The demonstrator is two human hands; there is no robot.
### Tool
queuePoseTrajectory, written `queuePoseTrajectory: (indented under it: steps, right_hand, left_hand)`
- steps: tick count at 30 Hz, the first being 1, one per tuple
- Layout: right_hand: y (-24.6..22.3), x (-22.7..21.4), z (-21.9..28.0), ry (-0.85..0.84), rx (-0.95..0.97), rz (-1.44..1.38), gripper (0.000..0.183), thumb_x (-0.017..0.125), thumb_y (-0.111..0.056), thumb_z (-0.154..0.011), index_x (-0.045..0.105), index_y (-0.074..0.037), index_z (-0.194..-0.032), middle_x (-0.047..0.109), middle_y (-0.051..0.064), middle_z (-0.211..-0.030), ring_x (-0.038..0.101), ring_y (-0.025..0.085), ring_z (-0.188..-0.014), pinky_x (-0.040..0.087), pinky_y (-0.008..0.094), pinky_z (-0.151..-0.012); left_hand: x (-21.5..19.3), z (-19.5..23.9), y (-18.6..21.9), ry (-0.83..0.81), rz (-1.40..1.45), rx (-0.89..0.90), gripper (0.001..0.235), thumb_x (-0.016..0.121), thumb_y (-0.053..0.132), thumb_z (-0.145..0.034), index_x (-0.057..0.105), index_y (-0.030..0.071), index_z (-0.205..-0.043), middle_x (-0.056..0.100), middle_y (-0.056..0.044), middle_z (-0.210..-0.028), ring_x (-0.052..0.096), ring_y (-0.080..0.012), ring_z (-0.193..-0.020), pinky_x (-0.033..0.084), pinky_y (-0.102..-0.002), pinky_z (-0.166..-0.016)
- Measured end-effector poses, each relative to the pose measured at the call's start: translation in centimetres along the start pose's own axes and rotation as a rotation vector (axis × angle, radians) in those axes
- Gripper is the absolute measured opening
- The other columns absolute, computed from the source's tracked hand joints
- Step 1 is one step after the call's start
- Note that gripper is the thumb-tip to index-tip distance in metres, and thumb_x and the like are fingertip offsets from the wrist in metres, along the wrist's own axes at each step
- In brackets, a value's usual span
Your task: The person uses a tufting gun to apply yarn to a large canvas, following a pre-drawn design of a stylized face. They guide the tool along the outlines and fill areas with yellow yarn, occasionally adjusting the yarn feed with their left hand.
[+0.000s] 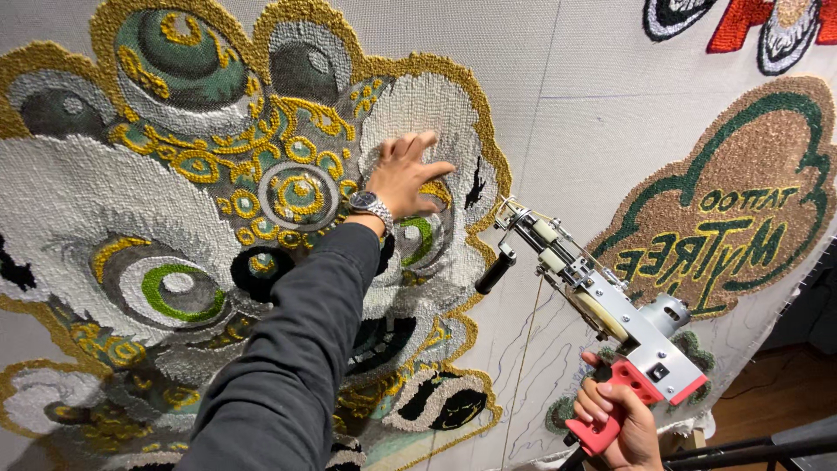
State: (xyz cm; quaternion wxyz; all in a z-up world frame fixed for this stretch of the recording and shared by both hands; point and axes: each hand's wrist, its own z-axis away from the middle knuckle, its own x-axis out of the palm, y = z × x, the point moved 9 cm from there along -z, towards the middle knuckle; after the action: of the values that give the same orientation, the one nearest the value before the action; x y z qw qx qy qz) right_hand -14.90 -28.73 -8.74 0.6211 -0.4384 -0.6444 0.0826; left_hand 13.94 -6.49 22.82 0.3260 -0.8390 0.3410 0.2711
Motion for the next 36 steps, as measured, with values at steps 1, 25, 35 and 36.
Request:
queuePoseTrajectory:
  steps: [1, 25, 35, 36]
  right_hand:
    - [0.0, -0.1, -0.2, -0.012, 0.0, 0.001, 0.051, 0.05, -0.009, -0.088, 0.049, 0.01, -0.136, 0.036, -0.002, -0.064, 0.037, 0.008, -0.052, 0.037, 0.028, -0.054]
    - [0.6, 0.2, -0.9, -0.041, 0.018, 0.02, 0.05, 0.047, -0.009, -0.09, 0.048, 0.012, -0.136, 0.036, -0.002, -0.063, 0.037, 0.008, -0.051, 0.035, 0.028, -0.052]
    - [0.4, 0.4, -0.6, -0.044, 0.046, -0.021, 0.05, 0.048, -0.008, -0.09, 0.047, 0.01, -0.136, 0.036, -0.002, -0.064, 0.037, 0.008, -0.052, 0.036, 0.028, -0.053]
    - [0.3, 0.5, -0.5, -0.047, 0.044, -0.028, 0.05, 0.048, -0.008, -0.09, 0.047, 0.01, -0.136, 0.036, -0.003, -0.064, 0.037, 0.008, -0.052, 0.036, 0.028, -0.054]
  left_hand:
    - [-0.3, 0.0, -0.2, -0.004, 0.039, -0.002, 0.087, 0.094, 0.059, -0.056, 0.061, 0.04, -0.135, 0.035, -0.007, -0.145, 0.027, -0.0262, -0.135, 0.024, -0.044, -0.108]
    - [-1.1, 0.0, -0.1, -0.028, 0.128, -0.042, 0.056, 0.095, 0.047, -0.062, 0.072, 0.035, -0.111, 0.035, -0.004, -0.153, 0.026, -0.0254, -0.14, 0.02, -0.042, -0.112]
    - [-1.2, 0.0, -0.2, -0.04, 0.138, -0.048, 0.05, 0.095, 0.047, -0.062, 0.072, 0.032, -0.104, 0.036, -0.003, -0.154, 0.027, -0.0253, -0.142, 0.021, -0.042, -0.114]
    - [-1.2, 0.0, -0.2, -0.043, 0.13, -0.039, 0.049, 0.095, 0.047, -0.062, 0.073, 0.032, -0.103, 0.035, -0.003, -0.154, 0.026, -0.0258, -0.142, 0.02, -0.042, -0.114]
